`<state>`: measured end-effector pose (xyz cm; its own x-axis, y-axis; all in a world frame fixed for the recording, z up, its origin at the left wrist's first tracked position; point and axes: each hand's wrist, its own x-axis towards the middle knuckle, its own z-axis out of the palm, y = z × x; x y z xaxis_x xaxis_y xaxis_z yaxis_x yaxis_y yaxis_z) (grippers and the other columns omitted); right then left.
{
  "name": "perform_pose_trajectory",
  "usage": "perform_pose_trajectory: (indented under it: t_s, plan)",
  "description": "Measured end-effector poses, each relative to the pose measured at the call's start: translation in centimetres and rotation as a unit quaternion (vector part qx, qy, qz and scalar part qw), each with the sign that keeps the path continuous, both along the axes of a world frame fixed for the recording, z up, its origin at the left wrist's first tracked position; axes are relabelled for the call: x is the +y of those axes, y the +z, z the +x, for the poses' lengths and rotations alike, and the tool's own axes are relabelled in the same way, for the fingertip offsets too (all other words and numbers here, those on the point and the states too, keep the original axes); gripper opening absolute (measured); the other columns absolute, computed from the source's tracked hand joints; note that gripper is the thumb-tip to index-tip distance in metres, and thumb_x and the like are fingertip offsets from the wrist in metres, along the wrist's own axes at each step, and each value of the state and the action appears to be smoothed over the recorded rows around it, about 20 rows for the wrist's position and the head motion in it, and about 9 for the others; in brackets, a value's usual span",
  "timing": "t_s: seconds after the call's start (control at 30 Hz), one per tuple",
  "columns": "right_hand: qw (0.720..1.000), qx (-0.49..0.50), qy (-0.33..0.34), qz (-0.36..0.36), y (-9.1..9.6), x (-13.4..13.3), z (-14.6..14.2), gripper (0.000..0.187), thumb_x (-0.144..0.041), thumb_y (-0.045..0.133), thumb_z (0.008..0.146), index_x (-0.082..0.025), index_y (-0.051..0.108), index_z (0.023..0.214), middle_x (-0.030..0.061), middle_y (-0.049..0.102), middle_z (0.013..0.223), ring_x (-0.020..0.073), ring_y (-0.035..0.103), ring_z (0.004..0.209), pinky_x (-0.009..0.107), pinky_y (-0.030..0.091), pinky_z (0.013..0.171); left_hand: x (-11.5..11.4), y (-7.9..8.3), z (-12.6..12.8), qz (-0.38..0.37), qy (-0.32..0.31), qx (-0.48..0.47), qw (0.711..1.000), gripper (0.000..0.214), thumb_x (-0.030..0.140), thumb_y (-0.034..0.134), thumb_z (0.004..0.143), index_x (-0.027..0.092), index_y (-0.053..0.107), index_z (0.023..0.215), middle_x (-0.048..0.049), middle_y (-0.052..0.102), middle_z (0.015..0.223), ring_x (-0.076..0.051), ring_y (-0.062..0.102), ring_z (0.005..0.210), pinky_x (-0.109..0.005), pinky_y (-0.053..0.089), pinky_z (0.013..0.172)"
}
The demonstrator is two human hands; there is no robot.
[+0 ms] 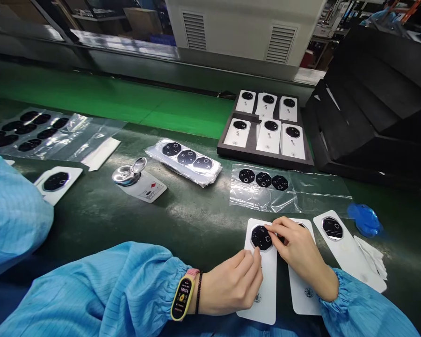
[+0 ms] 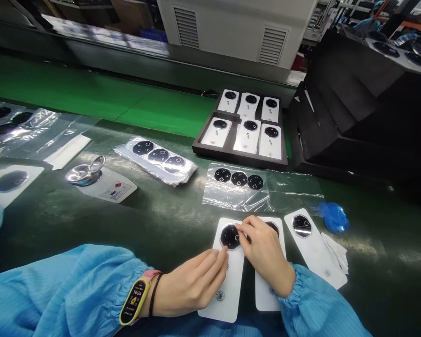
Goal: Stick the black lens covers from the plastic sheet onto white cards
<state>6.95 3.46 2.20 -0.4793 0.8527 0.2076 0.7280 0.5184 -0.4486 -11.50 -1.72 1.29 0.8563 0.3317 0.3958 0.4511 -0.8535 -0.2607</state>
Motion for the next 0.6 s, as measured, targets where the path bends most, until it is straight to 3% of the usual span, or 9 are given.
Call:
perform_pose_trajectory:
  t_s: [0.17,0.5,0.6]
  plan:
    - [0.996,-0.068,0.007,0.061,0.08,-0.55,-0.23,0.03,-0.007,0.039,0.084,-0.018,0.066,0.088,0.0043,0.065,0.079,0.014,0.062,0.068,0.023,0.044,0.047,-0.05,0.09,-0.04,-0.006,0.001,-0.006,1.0,0.024,0.011,0.046,0.083,-0.002,0.065,0.091,-0.0226,0.068,0.092,-0.024,0.063,0.067,-0.033,0.052,0.062]
    - [0.976,-0.118,0.054,0.175,-0.05,-0.6,-0.48,0.034,0.001,0.034,0.083,-0.016,0.063,0.085,0.0042,0.061,0.072,0.0146,0.054,0.063,0.026,0.04,0.05,0.09,0.04,-0.06,-0.013,0.003,-0.017,1.0,0.024,0.011,0.047,0.082,-0.001,0.065,0.091,-0.0218,0.068,0.092,-0.025,0.063,0.07,-0.035,0.052,0.065]
    - [0.975,-0.124,0.073,0.17,-0.2,-0.62,-0.6,0.032,0.004,0.035,0.08,-0.015,0.062,0.081,0.0046,0.059,0.07,0.0163,0.051,0.064,0.028,0.038,0.052,0.02,-0.08,-0.1,-0.014,0.001,-0.014,1.0,0.024,0.012,0.047,0.081,-0.001,0.065,0.092,-0.0217,0.067,0.094,-0.025,0.063,0.073,-0.036,0.051,0.067]
